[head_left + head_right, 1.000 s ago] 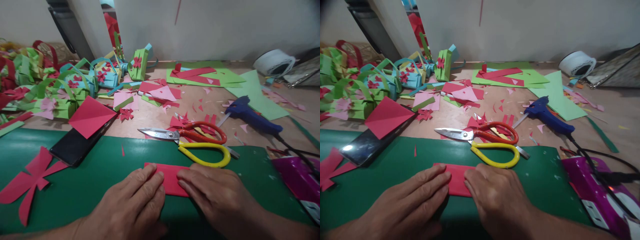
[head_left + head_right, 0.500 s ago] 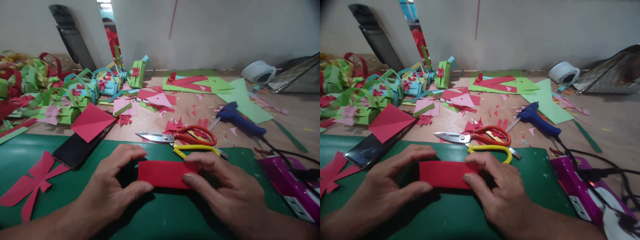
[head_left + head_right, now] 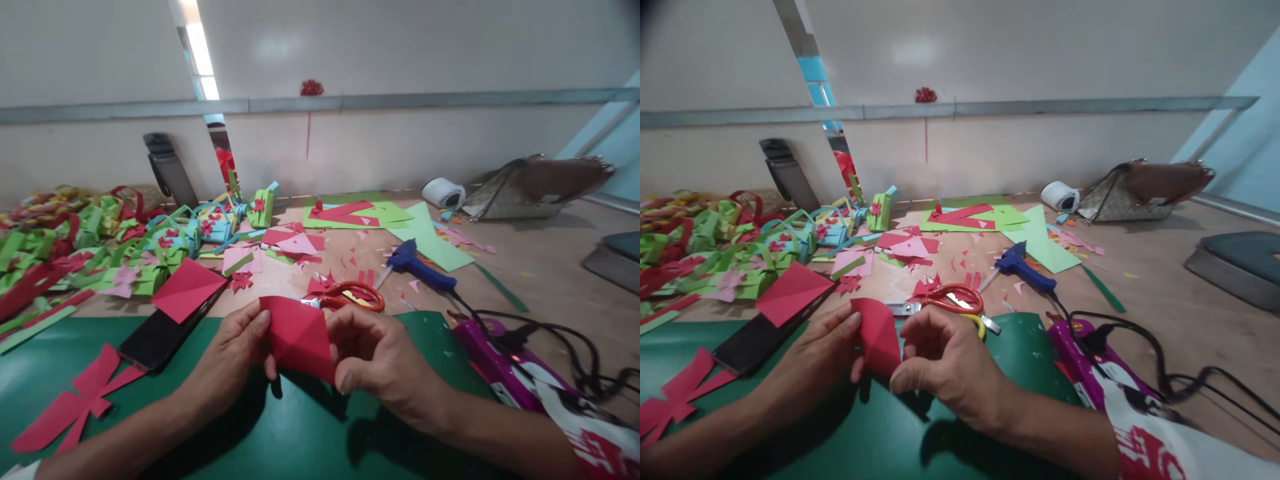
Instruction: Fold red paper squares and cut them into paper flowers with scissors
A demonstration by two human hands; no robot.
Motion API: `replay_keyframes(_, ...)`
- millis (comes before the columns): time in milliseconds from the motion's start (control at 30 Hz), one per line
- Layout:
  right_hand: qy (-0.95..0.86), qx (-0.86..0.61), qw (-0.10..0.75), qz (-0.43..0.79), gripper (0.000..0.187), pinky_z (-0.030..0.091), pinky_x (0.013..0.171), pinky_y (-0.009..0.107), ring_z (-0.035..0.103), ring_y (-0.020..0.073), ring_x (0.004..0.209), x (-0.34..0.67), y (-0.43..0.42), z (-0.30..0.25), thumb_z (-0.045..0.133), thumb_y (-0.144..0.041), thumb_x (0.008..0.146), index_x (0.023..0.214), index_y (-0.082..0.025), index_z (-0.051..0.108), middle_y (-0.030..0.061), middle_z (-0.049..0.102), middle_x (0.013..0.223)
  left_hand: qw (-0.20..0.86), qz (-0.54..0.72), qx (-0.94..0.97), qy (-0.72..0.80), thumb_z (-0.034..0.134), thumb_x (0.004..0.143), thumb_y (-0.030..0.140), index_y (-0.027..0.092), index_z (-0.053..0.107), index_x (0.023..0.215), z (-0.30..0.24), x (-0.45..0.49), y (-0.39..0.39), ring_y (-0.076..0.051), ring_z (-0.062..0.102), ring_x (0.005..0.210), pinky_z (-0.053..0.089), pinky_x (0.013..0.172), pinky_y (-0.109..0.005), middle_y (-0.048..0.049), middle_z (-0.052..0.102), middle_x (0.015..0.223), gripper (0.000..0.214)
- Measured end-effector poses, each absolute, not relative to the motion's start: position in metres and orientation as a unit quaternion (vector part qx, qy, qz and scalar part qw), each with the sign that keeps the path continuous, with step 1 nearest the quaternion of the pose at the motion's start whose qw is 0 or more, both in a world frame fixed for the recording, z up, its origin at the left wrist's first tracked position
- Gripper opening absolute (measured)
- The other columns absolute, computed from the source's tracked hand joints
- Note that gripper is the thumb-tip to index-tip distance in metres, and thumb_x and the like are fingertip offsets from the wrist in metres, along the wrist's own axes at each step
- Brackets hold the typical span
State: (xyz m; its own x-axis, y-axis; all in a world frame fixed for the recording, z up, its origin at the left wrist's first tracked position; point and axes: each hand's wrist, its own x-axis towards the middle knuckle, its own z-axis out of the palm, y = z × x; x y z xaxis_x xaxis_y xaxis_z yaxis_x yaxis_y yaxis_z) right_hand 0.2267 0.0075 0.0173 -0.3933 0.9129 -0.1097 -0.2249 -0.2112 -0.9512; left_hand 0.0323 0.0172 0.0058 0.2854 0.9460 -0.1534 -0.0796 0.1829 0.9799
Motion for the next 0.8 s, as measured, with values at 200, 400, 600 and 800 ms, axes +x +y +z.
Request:
replay_keyframes(200,-0.495,-0.36,0.421,0.669,0.042,0.039,0.05,0.022,0.047,0.0083,0.052,0.23,0.009,0.024,0.087,-0.039,0.047,0.069,-0.018,0.058,-0.0069,0.057,0.059,0.65,0.42,0.486,0.407,0.051,0.088,0.041,0.016,0.055,0.077,0.008,0.049,0.019,-0.006,0.041,0.04,0.032,0.041,-0.019,0.0043,0.052,0.056,0.028)
replay_keyframes(400,-0.511,-0.348,0.411,0.67,0.04,0.04,0.056,0.024,0.05,0.0096,0.056,0.231,0.01,0.021,0.087,-0.038,0.051,0.069,-0.016,0.058,-0.0059,0.057,0.061,0.683,0.419,0.437,0.408,0.056,0.086,0.038,0.017,0.055,0.078,0.01,0.058,0.02,-0.006,0.04,0.043,0.03,0.042,-0.018,0.0052,0.052,0.058,0.023)
replay_keyframes(600,-0.529,-0.311,0.394,0.684,0.037,0.04,0.057,0.023,0.052,0.0101,0.058,0.23,0.006,0.023,0.086,-0.035,0.056,0.076,-0.016,0.061,-0.005,0.059,0.066,0.638,0.443,0.46,0.43,0.056,0.085,0.029,0.015,0.056,0.072,0.02,0.073,0.022,-0.009,0.048,0.055,0.038,0.055,-0.02,0.0036,0.056,0.061,0.019)
replay_keyframes(800,-0.55,-0.273,0.406,0.676,0.035,0.046,0.067,0.026,0.058,0.0133,0.068,0.232,0.003,0.029,0.073,-0.049,0.071,0.087,-0.019,0.065,-0.0009,0.063,0.076,0.613,0.437,0.49,0.44,0.055,0.085,0.029,0.015,0.058,0.073,0.022,0.079,0.024,-0.011,0.05,0.058,0.041,0.058,-0.021,0.0022,0.056,0.064,0.019)
